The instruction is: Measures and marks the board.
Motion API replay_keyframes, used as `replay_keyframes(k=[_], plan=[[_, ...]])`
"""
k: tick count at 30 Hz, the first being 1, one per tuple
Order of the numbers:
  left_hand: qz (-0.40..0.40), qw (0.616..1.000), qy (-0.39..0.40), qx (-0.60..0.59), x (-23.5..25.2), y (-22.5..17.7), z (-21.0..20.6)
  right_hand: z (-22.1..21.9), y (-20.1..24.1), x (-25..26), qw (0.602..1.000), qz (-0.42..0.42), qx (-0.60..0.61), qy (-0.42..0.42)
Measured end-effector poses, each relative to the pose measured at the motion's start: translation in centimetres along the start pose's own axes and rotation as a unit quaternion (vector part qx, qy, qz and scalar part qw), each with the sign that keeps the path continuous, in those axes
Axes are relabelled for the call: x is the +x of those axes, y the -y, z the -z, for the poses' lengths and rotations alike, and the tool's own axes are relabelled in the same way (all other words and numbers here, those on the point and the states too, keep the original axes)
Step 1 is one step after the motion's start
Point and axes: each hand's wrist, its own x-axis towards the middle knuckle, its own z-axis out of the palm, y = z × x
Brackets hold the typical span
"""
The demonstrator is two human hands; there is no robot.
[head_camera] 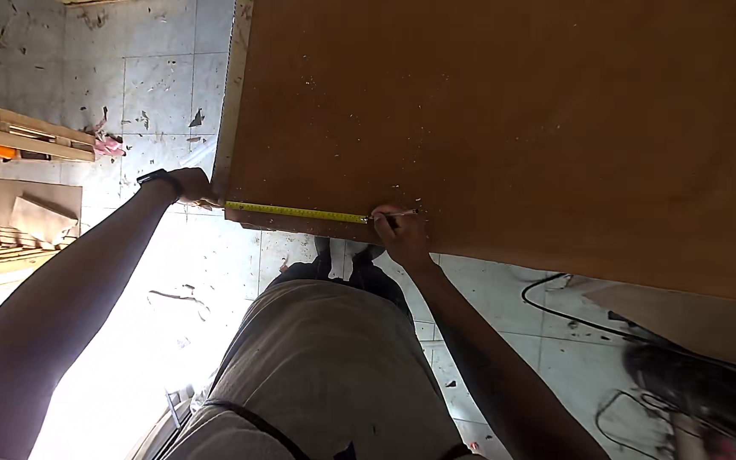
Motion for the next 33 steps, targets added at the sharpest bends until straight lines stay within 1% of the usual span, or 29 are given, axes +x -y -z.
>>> replay_keyframes(k=[4,9,12,14,19,21,23,25,28,30,33], plan=[[0.007,1.0,0.007,0.007,0.1,-0.2,0.2,-0.2,0.1,0.1,1.0,0.013,-0.005,0.004],[0.013,1.0,0.021,-0.013,-0.3,-0.6,0.6,-0.3,0.2,0.0,0.999,0.032,-0.018,0.005],[0.008,1.0,0.019,-0.016,-0.3,-0.7,0.7,-0.2,0.4,0.2,0.999,0.041,-0.014,0.02],[0.005,1.0,0.018,-0.011,-0.4,-0.7,0.8,-0.4,0.2,0.2,0.999,0.046,-0.006,0.01],[0.006,0.999,0.019,-0.027,-0.5,-0.5,0.7,-0.5,0.5,0.3,0.999,0.042,-0.013,0.02],[0.001,1.0,0.019,-0.024,-0.1,-0.3,0.7,-0.4,0.3,0.3,0.999,0.037,0.007,0.012],[-0.008,0.999,0.022,-0.024,0.1,0.1,0.6,0.2,0.2,0.1,0.996,0.013,0.078,-0.033],[-0.035,0.999,0.018,-0.037,0.4,1.0,0.4,1.2,-0.1,0.2,0.982,-0.025,0.146,-0.114],[-0.099,0.991,0.011,-0.094,0.6,3.6,1.2,3.8,-1.5,1.0,0.958,-0.057,0.179,-0.217],[-0.115,0.984,-0.01,-0.134,0.9,5.3,3.5,5.5,-2.4,1.7,0.944,-0.071,0.181,-0.267],[-0.11,0.982,-0.042,-0.146,1.1,5.8,8.4,7.2,-3.2,2.6,0.935,-0.095,0.179,-0.29]])
